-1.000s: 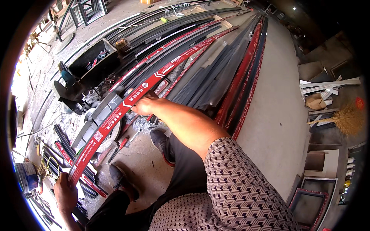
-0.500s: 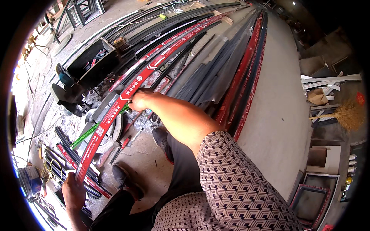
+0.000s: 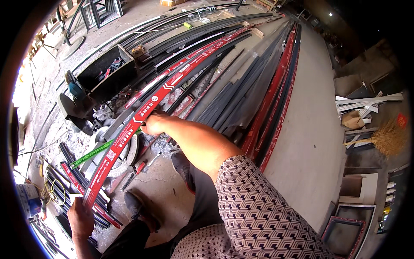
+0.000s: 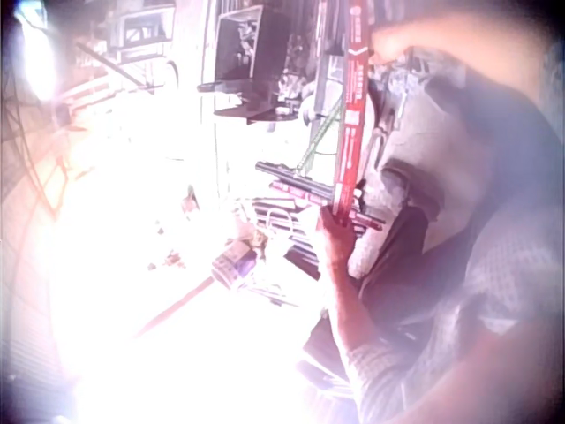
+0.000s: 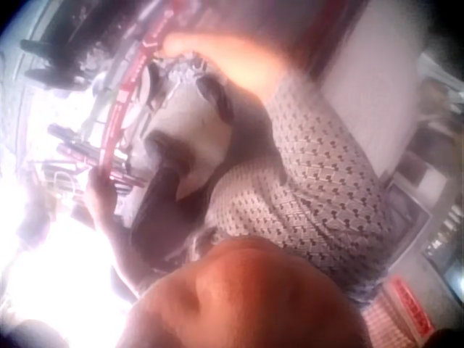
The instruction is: The person carries two aluminum window frame profiles across a workshop floor and places them on a stack. Then the person sits on the floor, picks up a tape measure, and measures the length of an aluminum profile, marking the measurement with a pen.
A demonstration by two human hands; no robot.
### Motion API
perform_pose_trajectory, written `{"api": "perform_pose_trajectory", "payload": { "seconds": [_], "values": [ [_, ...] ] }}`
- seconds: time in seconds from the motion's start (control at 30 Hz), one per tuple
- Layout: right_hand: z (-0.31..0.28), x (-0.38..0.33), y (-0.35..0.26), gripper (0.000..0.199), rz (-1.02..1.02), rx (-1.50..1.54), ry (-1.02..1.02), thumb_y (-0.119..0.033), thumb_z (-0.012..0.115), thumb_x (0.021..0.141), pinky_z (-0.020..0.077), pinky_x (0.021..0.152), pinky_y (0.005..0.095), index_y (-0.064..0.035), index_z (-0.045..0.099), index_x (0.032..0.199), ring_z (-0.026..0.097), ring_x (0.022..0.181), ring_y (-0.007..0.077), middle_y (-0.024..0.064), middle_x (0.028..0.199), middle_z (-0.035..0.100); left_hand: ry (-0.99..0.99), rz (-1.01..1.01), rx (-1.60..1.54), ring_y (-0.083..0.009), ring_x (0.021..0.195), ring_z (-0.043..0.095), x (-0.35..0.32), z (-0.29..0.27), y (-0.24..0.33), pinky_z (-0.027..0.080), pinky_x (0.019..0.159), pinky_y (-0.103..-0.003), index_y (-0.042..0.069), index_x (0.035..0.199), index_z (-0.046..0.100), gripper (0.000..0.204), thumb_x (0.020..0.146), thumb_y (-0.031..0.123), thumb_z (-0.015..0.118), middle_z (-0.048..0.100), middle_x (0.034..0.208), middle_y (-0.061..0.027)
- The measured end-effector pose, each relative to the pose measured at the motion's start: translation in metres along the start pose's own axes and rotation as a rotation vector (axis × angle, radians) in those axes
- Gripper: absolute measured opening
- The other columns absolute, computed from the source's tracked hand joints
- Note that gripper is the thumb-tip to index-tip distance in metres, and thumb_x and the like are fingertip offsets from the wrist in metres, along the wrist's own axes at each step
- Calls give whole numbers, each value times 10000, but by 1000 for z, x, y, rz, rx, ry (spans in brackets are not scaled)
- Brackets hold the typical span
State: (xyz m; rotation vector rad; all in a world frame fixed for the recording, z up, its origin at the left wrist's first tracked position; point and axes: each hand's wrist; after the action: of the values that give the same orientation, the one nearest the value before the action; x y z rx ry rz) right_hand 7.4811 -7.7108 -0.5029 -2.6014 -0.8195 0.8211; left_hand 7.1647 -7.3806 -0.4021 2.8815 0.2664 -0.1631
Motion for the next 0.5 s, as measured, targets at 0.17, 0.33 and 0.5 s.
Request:
{"api": "perform_pose_trajectory", "payload": {
  "seconds": [0.17, 0.33, 0.5],
  "values": [
    [9, 9, 5, 534, 19, 11, 1, -436, 617, 970, 443, 1138, 434, -220, 564, 1456, 524, 1389, 336, 149, 1491, 568, -6, 28, -18, -372, 668, 631, 4, 4, -11, 487, 618, -469, 27, 1020, 563, 317, 746, -9, 718, 611, 767, -161],
    [11, 12, 8, 524, 33, 55, -4, -422, 650, 957, 460, 1109, 434, -202, 590, 1429, 558, 1351, 338, 155, 1437, 612, 13, 54, -27, -410, 684, 620, 10, 7, -13, 478, 625, -490, 21, 983, 539, 264, 761, -28, 673, 592, 767, -181],
    [9, 9, 18, 543, 69, 21, -46, -457, 638, 958, 462, 1100, 412, -182, 593, 1425, 581, 1324, 326, 160, 1416, 628, 12, 61, -50, -429, 689, 616, 23, 12, -8, 476, 629, -499, 32, 942, 509, 247, 767, -24, 674, 591, 773, -183]
  ]
}}
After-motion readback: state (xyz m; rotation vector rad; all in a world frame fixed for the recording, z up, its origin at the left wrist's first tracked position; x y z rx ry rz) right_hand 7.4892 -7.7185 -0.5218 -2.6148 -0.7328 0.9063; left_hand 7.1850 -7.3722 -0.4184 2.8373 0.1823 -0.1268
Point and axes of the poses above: each hand's wrist, its own x-axis towards the middle knuckle, its own z-axis out of the palm, y = z × x
